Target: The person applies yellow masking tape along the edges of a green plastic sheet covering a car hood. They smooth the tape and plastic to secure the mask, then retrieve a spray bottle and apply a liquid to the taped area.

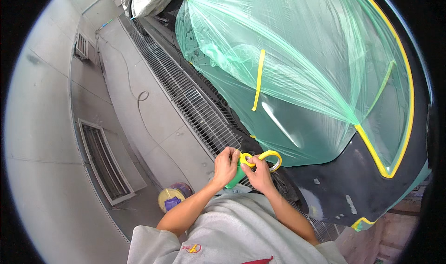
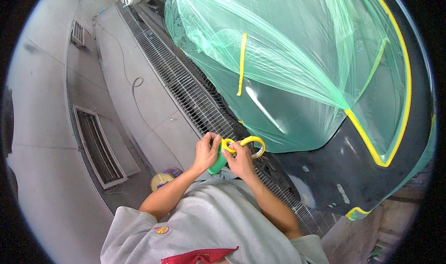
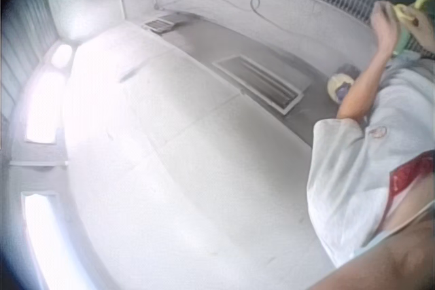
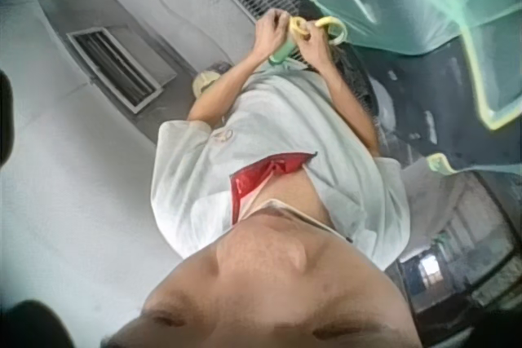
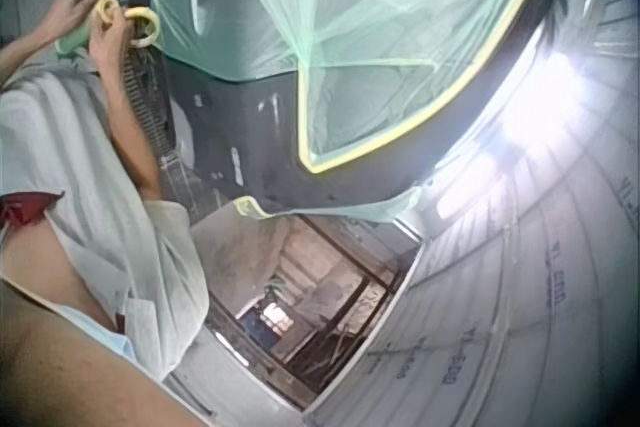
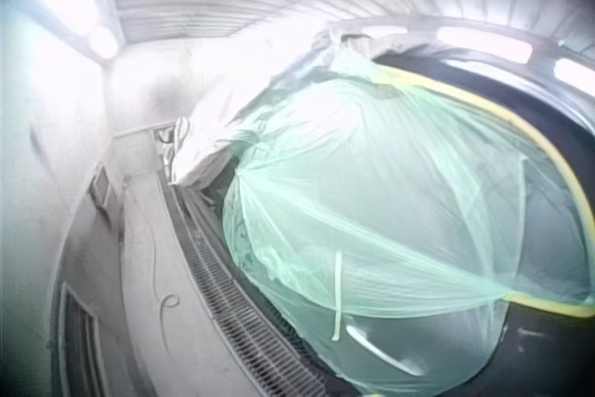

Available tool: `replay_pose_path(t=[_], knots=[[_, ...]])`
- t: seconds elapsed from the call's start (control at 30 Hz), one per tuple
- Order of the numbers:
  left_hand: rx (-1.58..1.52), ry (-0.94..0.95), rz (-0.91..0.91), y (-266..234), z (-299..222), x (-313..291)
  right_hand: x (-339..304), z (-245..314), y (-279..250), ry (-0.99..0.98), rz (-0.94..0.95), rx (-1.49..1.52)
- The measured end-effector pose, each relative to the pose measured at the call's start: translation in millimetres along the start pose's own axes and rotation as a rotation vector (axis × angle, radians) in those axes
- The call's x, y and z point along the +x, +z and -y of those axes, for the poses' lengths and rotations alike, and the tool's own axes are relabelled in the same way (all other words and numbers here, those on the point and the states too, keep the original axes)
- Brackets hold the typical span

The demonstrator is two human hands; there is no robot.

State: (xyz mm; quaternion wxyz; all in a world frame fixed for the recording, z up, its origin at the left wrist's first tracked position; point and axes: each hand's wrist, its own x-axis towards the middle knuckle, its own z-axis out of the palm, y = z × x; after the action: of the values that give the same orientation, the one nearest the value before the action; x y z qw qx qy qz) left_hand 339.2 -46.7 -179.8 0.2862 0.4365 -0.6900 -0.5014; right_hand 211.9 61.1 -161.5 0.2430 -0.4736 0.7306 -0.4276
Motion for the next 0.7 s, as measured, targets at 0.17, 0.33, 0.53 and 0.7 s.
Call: replay_pose_path(t=[0.17,0.33,0.53,0.7], knots=[[0.147,0.052,-0.061,-11.7,2.3,28.7,31.4,-1.1,22.8,0.036,-0.006,0.034],[0.254,0.106,-0.147,-31.8,14.5,53.9,64.1,-1.0,50.1,-0.025,-0.022,0.061],[0.202,0.158,-0.075,-39.3,48.6,98.6,91.8,2.5,74.0,0.033,-0.144,-0.006],[0.165,0.21,0.1,-56.8,79.2,144.9,117.6,13.4,108.3,0.405,-0.128,-0.02]])
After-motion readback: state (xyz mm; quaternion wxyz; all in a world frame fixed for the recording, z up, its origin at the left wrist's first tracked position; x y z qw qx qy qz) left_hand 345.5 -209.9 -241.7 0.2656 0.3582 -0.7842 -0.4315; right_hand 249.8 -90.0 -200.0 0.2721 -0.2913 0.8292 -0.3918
